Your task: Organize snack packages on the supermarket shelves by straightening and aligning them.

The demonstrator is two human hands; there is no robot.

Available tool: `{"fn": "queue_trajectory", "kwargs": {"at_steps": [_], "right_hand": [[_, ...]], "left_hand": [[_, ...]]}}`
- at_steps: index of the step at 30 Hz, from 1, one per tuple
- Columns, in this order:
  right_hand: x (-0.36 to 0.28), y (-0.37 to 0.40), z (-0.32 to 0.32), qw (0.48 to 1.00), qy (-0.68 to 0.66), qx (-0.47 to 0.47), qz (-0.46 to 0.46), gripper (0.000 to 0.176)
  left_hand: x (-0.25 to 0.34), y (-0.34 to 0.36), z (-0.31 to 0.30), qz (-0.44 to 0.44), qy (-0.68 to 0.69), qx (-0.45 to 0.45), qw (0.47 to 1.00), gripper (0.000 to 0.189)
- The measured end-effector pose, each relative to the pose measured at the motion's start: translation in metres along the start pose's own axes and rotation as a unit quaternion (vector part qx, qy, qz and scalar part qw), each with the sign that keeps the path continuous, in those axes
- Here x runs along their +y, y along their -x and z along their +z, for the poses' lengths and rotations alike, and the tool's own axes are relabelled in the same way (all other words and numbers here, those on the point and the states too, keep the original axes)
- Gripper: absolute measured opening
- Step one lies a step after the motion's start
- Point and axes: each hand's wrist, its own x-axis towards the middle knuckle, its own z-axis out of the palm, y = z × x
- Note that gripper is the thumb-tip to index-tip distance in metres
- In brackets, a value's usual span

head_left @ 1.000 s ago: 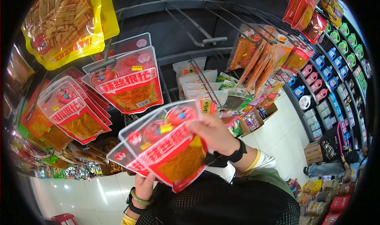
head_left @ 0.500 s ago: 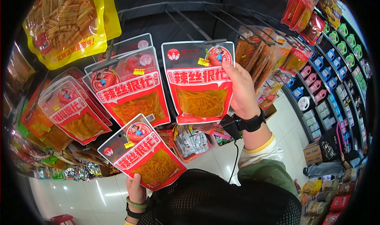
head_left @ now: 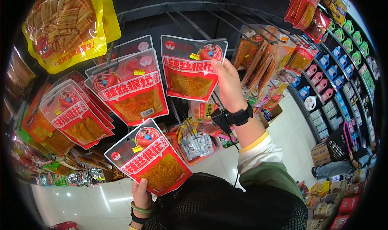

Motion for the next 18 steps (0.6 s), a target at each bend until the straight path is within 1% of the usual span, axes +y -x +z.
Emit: {"fn": "queue_trajectory", "kwargs": {"at_steps": [1,3,4,5,6,7,8,9,10,11,13,14,15,16,17,18], "right_hand": [[0.002,0.003,0.001,1.0,0.0,0.0,0.001,0.03],[0.007,0.016,0.005,0.98,0.015,0.116,-0.16,0.042],[0.006,0.03,-0.005,0.955,0.178,0.137,-0.192,0.052],[0.005,0.046,-0.001,0.936,0.208,0.173,-0.225,0.049],[0.008,0.064,0.002,0.933,0.221,0.168,-0.228,0.043],[0.017,0.083,0.003,0.947,0.218,0.112,-0.208,0.038],[0.017,0.103,0.009,0.977,0.178,0.011,-0.117,0.037],[0.016,0.113,0.013,0.982,0.148,-0.119,-0.016,0.037],[0.012,0.118,0.03,0.974,-0.029,-0.215,0.065,0.036],[0.02,0.121,0.032,0.949,-0.006,-0.296,0.113,0.046],[0.018,0.131,0.036,0.926,-0.115,-0.239,0.267,0.033],[0.014,0.128,0.034,0.927,-0.114,-0.238,0.265,0.033],[0.008,0.123,0.03,0.947,-0.091,-0.201,0.232,0.027],[0.002,0.115,0.026,0.964,-0.068,-0.163,0.199,0.022],[-0.006,0.101,0.024,0.984,-0.046,-0.141,0.102,0.019],[-0.015,0.091,0.018,0.988,-0.068,-0.091,0.108,0.019]], "left_hand": [[0.001,0.0,0.002,-0.006,0.002,0.004,1.0,0.042],[0.003,0.001,0.002,-0.01,0.005,0.01,1.0,0.042],[0.004,0.001,0.002,-0.016,0.004,0.006,1.0,0.041],[0.004,0.002,0.002,-0.021,0.005,0.002,1.0,0.04],[0.004,0.002,0.004,-0.02,0.006,0.004,1.0,0.04],[0.005,0.001,0.007,-0.019,-0.023,-0.003,1.0,0.039],[0.006,0.001,0.009,-0.019,-0.053,-0.01,0.998,0.038],[0.009,0.001,0.009,-0.021,-0.055,-0.011,0.998,0.038],[0.012,0.001,0.008,-0.075,-0.096,-0.045,0.992,0.032],[0.015,0.0,0.009,-0.129,-0.136,-0.08,0.979,0.027],[0.011,-0.004,0.013,-0.134,-0.141,-0.098,0.976,0.025],[0.0,-0.007,0.008,-0.105,-0.155,-0.124,0.975,0.03],[-0.005,-0.008,0.005,-0.076,-0.168,-0.148,0.972,0.035],[-0.002,-0.01,0.016,-0.065,-0.107,-0.161,0.979,0.05],[0.003,-0.012,0.019,-0.068,-0.108,-0.162,0.978,0.05],[0.007,-0.013,0.022,-0.073,-0.097,-0.168,0.978,0.054]]}}
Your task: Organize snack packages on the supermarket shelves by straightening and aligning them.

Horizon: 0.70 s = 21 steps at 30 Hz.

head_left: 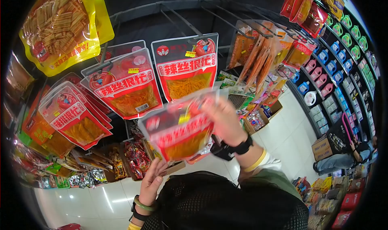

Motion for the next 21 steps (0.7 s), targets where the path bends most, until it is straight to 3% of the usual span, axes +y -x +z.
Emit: {"fn": "queue_trajectory", "kwargs": {"at_steps": [3,5,16,21], "right_hand": [[-0.035,-0.032,-0.008,0.994,-0.021,0.048,-0.094,0.021],[-0.042,-0.057,-0.021,0.994,-0.01,0.054,-0.097,0.02],[-0.042,-0.079,-0.022,0.995,-0.032,0.057,-0.073,0.017],[-0.027,-0.089,-0.025,0.989,0.0,0.085,-0.124,0.016]], "left_hand": [[0.0,0.001,0.002,-0.023,-0.005,0.008,1.0,0.065],[0.0,0.005,0.0,-0.063,0.015,0.013,0.998,0.063],[-0.003,0.02,-0.008,-0.09,0.051,0.042,0.994,0.057],[-0.006,0.018,-0.007,-0.101,0.057,0.031,0.993,0.055]]}}
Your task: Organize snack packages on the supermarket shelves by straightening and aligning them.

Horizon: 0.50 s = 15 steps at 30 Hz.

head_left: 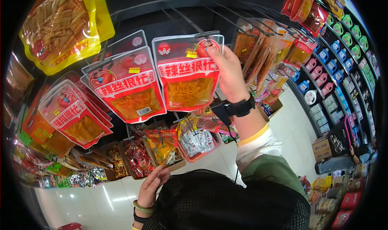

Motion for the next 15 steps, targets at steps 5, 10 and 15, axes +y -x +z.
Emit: {"fn": "queue_trajectory", "kwargs": {"at_steps": [5,10,15], "right_hand": [[0.013,0.026,-0.023,0.995,0.077,0.062,0.001,0.019],[0.044,0.073,-0.078,0.975,0.196,0.108,0.003,0.017],[0.066,0.114,-0.094,0.96,0.241,0.125,0.067,0.015]], "left_hand": [[-0.002,0.0,-0.003,-0.008,0.01,0.011,1.0,0.056],[-0.004,0.007,-0.022,-0.004,-0.018,0.054,0.998,0.061],[-0.012,0.019,-0.044,-0.007,-0.012,0.136,0.991,0.061]]}}
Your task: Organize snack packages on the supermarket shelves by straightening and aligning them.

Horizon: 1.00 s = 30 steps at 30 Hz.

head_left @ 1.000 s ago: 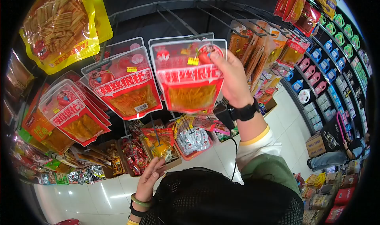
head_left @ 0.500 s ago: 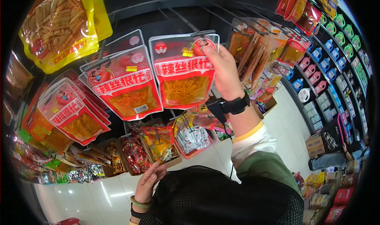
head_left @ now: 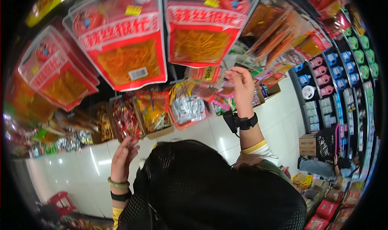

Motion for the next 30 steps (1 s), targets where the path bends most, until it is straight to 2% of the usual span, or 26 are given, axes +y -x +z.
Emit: {"fn": "queue_trajectory", "kwargs": {"at_steps": [5,7,10,11,15,18,20,21,23,24,27,28,30], "right_hand": [[0.018,0.02,0.028,0.997,0.008,-0.082,0.0,0.016],[0.024,0.026,0.041,0.996,0.017,-0.083,-0.004,0.016],[0.042,0.029,0.048,0.981,0.136,-0.129,-0.049,0.017],[0.05,0.03,0.049,0.981,0.139,-0.128,-0.047,0.017],[0.07,0.036,0.045,0.98,0.167,-0.107,-0.02,0.019],[0.08,0.044,0.032,0.972,0.23,-0.051,-0.023,0.02],[0.084,0.044,0.017,0.98,0.192,-0.002,0.06,0.028],[0.089,0.042,0.007,0.979,0.199,-0.005,0.054,0.028],[0.095,0.036,-0.012,0.992,0.045,0.035,0.115,0.042],[0.079,0.033,-0.014,0.983,0.06,0.054,0.163,0.052],[0.071,0.023,-0.025,0.975,0.001,0.09,0.205,0.057],[0.078,0.017,-0.035,0.979,0.047,0.068,0.188,0.06],[0.073,0.006,-0.039,0.978,0.037,0.061,0.197,0.063]], "left_hand": [[-0.011,0.002,-0.008,-0.013,0.019,0.043,0.999,0.058],[-0.014,0.002,-0.005,-0.005,0.034,0.04,0.999,0.047],[-0.017,0.007,-0.005,-0.019,0.012,0.049,0.999,0.045],[-0.018,0.009,-0.004,-0.022,-0.004,0.052,0.998,0.044],[-0.021,0.021,-0.018,-0.034,-0.017,0.069,0.997,0.044],[-0.023,0.024,-0.034,-0.041,-0.018,0.075,0.996,0.044],[-0.025,0.023,-0.042,-0.048,-0.01,0.081,0.996,0.043],[-0.025,0.023,-0.043,-0.045,-0.002,0.079,0.996,0.043],[-0.022,0.023,-0.044,-0.047,-0.001,0.074,0.996,0.043],[-0.022,0.024,-0.045,-0.045,0.005,0.073,0.996,0.043],[-0.027,0.027,-0.056,-0.065,-0.001,0.048,0.997,0.042],[-0.031,0.028,-0.062,-0.069,-0.011,0.05,0.996,0.045],[-0.032,0.033,-0.06,-0.073,-0.033,0.066,0.995,0.049]]}}
